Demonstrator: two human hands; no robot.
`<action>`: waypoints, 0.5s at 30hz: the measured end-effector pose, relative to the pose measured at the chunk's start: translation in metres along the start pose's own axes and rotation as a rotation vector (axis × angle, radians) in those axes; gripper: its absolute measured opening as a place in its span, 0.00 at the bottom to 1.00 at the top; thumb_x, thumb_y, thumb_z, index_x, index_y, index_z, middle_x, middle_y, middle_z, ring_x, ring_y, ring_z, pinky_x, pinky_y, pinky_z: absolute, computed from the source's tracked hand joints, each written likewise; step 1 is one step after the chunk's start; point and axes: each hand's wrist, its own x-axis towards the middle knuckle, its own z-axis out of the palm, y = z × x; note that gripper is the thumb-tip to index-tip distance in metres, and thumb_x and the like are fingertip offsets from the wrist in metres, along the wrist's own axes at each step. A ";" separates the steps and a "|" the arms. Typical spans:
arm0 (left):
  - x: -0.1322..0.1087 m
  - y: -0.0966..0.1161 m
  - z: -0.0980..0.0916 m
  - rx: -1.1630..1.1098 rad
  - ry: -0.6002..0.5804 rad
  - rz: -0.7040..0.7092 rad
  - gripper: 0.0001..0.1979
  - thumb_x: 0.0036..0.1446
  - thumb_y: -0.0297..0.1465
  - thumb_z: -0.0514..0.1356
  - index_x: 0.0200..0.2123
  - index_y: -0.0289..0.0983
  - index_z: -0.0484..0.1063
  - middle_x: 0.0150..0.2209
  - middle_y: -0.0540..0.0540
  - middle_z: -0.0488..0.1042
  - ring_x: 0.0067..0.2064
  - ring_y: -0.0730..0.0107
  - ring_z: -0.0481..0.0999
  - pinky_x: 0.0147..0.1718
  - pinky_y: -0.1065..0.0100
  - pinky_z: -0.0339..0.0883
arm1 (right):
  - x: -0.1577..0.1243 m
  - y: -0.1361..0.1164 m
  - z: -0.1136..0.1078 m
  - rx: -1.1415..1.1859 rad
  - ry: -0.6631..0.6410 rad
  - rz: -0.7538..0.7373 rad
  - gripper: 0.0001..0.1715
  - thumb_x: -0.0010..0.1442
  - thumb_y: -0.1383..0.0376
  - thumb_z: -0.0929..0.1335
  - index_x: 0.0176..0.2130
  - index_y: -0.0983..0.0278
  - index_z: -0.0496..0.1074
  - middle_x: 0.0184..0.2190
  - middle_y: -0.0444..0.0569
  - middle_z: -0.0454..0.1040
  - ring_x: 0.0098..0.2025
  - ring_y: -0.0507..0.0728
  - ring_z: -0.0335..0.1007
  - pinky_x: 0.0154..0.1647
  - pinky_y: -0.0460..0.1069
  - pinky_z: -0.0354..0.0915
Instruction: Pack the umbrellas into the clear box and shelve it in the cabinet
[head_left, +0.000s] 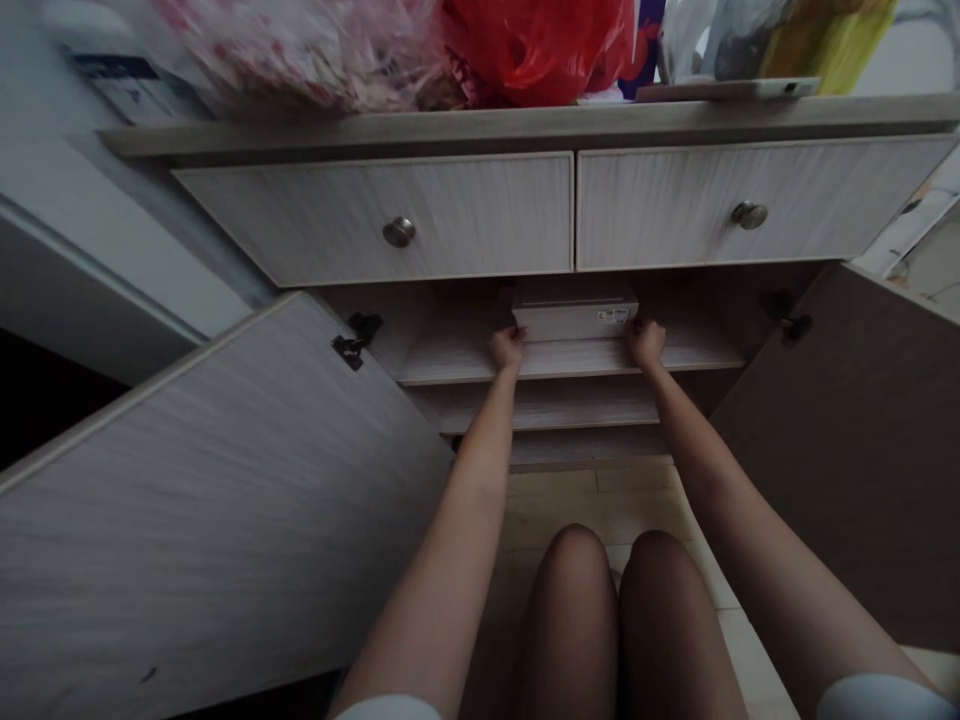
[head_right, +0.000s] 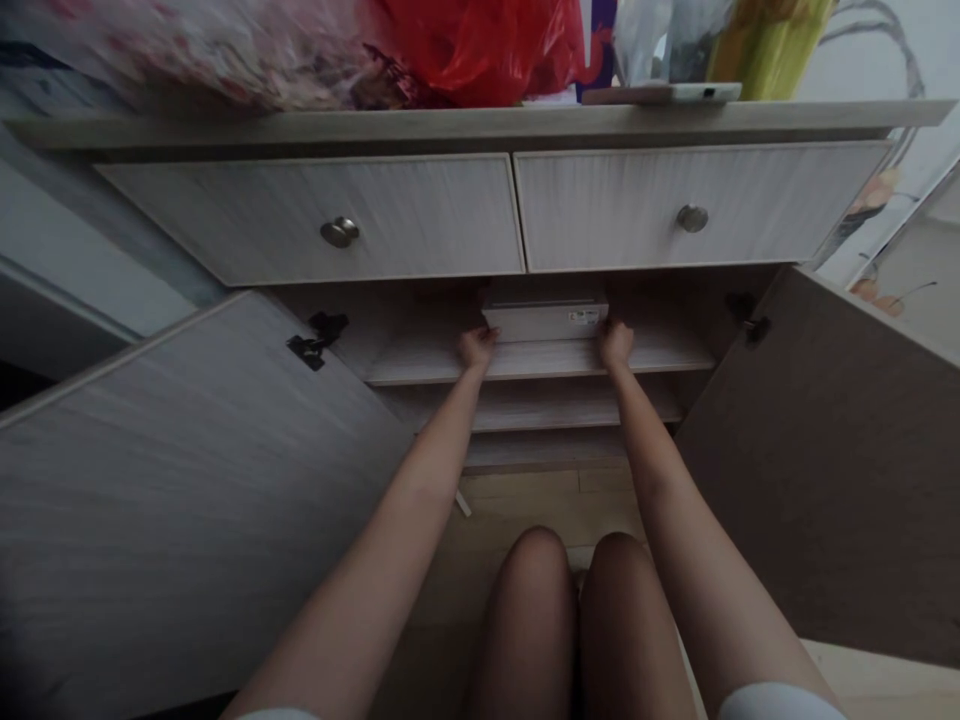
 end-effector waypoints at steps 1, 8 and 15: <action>0.001 0.001 0.001 0.080 0.032 0.026 0.08 0.56 0.34 0.62 0.32 0.34 0.78 0.39 0.39 0.80 0.48 0.56 0.77 0.40 0.68 0.65 | 0.003 0.000 0.001 -0.032 -0.005 -0.007 0.17 0.62 0.65 0.63 0.44 0.69 0.77 0.43 0.66 0.78 0.46 0.66 0.73 0.48 0.55 0.64; 0.014 0.003 0.005 0.320 0.022 0.108 0.13 0.59 0.36 0.60 0.35 0.32 0.80 0.38 0.36 0.81 0.42 0.59 0.78 0.38 0.68 0.63 | 0.019 0.002 0.012 -0.176 -0.033 -0.057 0.20 0.64 0.66 0.60 0.46 0.72 0.76 0.42 0.67 0.77 0.45 0.66 0.73 0.46 0.54 0.63; 0.024 0.002 0.007 0.340 0.021 0.123 0.13 0.59 0.34 0.60 0.36 0.30 0.80 0.38 0.34 0.80 0.43 0.57 0.79 0.38 0.67 0.64 | 0.027 0.005 0.018 -0.184 -0.046 -0.054 0.21 0.64 0.64 0.61 0.45 0.72 0.77 0.41 0.67 0.78 0.44 0.67 0.74 0.44 0.55 0.64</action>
